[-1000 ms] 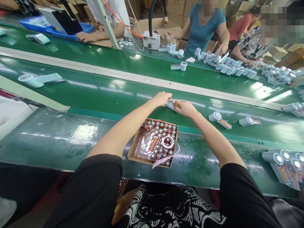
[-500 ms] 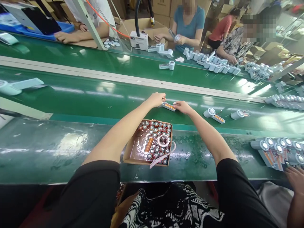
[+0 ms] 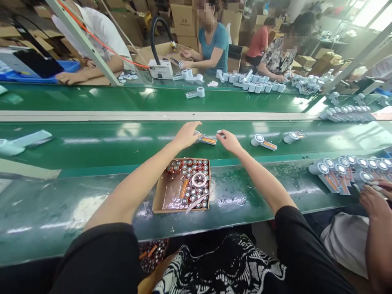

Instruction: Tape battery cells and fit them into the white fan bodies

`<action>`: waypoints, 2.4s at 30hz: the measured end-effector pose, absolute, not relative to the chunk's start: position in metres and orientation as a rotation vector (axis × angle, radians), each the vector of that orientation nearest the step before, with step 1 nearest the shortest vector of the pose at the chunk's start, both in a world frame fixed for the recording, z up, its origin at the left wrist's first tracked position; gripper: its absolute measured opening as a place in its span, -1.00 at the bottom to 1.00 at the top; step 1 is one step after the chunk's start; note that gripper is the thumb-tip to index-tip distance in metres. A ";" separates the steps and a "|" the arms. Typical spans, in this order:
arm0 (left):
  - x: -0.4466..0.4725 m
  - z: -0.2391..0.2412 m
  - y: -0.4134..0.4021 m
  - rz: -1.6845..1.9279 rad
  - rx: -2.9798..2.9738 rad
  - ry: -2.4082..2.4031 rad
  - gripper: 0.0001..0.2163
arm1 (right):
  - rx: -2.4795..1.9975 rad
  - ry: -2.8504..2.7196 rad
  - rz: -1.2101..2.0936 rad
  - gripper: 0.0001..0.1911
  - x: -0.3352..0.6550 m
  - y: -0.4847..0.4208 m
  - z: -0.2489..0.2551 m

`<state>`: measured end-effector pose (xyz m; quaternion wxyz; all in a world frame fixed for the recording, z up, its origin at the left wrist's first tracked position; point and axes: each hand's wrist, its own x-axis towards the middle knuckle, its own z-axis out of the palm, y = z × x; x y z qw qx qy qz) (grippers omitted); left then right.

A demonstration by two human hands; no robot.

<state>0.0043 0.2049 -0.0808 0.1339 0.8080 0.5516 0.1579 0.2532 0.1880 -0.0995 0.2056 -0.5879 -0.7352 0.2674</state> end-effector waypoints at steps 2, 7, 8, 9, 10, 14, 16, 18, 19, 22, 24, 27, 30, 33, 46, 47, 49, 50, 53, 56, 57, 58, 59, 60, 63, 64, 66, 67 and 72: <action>-0.012 -0.082 0.148 0.580 2.455 1.419 -0.67 | -1.562 -2.054 0.840 -0.58 0.268 0.143 -0.103; -0.041 -0.098 0.026 0.569 2.658 1.034 -0.74 | -1.254 -2.154 1.172 -0.61 0.270 0.047 -0.118; -0.042 -0.100 0.017 0.547 2.654 1.057 -0.72 | -1.245 -2.182 1.168 -0.66 0.265 0.038 -0.119; -0.042 -0.103 0.012 0.530 2.644 1.085 -0.73 | -1.252 -2.212 1.142 -0.67 0.260 0.032 -0.118; -0.042 -0.104 0.011 0.519 2.633 1.110 -0.75 | -1.257 -2.236 1.110 -0.65 0.256 0.029 -0.116; -0.043 -0.109 0.011 0.531 2.636 1.186 -0.77 | -1.138 -2.272 1.090 -0.59 0.254 0.020 -0.100; -0.045 -0.110 0.005 0.541 2.654 1.236 -0.77 | -1.036 -2.310 1.081 -0.54 0.257 0.014 -0.092; -0.050 -0.113 -0.003 0.534 2.669 1.278 -0.78 | -0.906 -2.365 1.028 -0.48 0.259 0.005 -0.086; -0.054 -0.115 -0.007 0.530 2.676 1.297 -0.79 | -0.838 -2.387 0.989 -0.46 0.260 0.000 -0.085; -0.073 -0.118 -0.022 0.578 2.694 1.390 -0.75 | -0.676 -2.438 0.882 -0.47 0.257 -0.014 -0.087; -0.092 -0.118 -0.034 0.637 2.702 1.466 -0.60 | -0.595 -2.467 0.889 -0.52 0.251 -0.025 -0.092; -0.123 -0.108 -0.055 0.754 2.708 1.573 -0.36 | -0.358 -2.560 1.053 -0.56 0.238 -0.037 -0.096; -0.145 -0.088 -0.073 0.954 2.745 1.750 -0.16 | -0.179 -2.725 1.150 -0.61 0.214 -0.027 -0.086; -0.146 -0.067 -0.085 1.123 2.806 1.775 -0.13 | -0.417 -2.865 0.938 -0.68 0.177 0.014 -0.068; -0.102 -0.060 -0.094 1.035 2.892 1.229 -0.80 | -0.514 -3.362 0.651 -0.77 0.057 0.086 -0.096; -0.101 -0.060 -0.095 0.994 2.921 1.217 -0.80 | -0.453 -3.359 0.701 -0.78 0.065 0.092 -0.092; -0.099 -0.062 -0.096 0.911 2.970 1.204 -0.79 | -0.315 -3.210 0.933 -0.91 0.088 0.104 -0.082; -0.098 -0.063 -0.097 0.882 2.985 1.194 -0.78 | -0.288 -3.037 1.087 -0.93 0.102 0.108 -0.078; -0.094 -0.070 -0.096 0.843 2.988 1.150 -0.77 | -0.450 -2.314 1.427 -0.68 0.150 0.103 -0.074; -0.086 -0.077 -0.092 0.818 2.964 1.072 -0.83 | -0.593 -1.817 1.504 -0.58 0.189 0.070 -0.082; -0.082 -0.080 -0.090 0.817 2.958 1.035 -0.84 | -0.619 -1.740 1.497 -0.61 0.198 0.055 -0.086; -0.077 -0.082 -0.087 0.814 2.956 0.994 -0.84 | -0.648 -1.699 1.475 -0.66 0.205 0.040 -0.090; -0.072 -0.085 -0.084 0.810 2.958 0.952 -0.85 | -0.683 -1.684 1.439 -0.72 0.210 0.026 -0.093; -0.067 -0.087 -0.082 0.800 2.966 0.908 -0.86 | -0.719 -1.693 1.391 -0.79 0.214 0.012 -0.096; -0.054 -0.091 -0.074 0.760 2.998 0.806 -0.88 | -0.796 -1.783 1.151 -0.92 0.222 -0.018 -0.104; -0.050 -0.092 -0.072 0.747 3.010 0.786 -0.88 | -0.814 -1.808 1.057 -0.90 0.224 -0.024 -0.106; -0.044 -0.093 -0.070 0.717 3.033 0.764 -0.87 | -0.850 -1.844 0.891 -0.86 0.228 -0.034 -0.109; -0.042 -0.093 -0.069 0.702 3.043 0.756 -0.87 | -0.858 -1.859 0.821 -0.84 0.230 -0.037 -0.111; -0.037 -0.093 -0.067 0.696 3.027 0.741 -0.88 | -0.771 -1.883 0.602 -0.73 0.232 -0.047 -0.120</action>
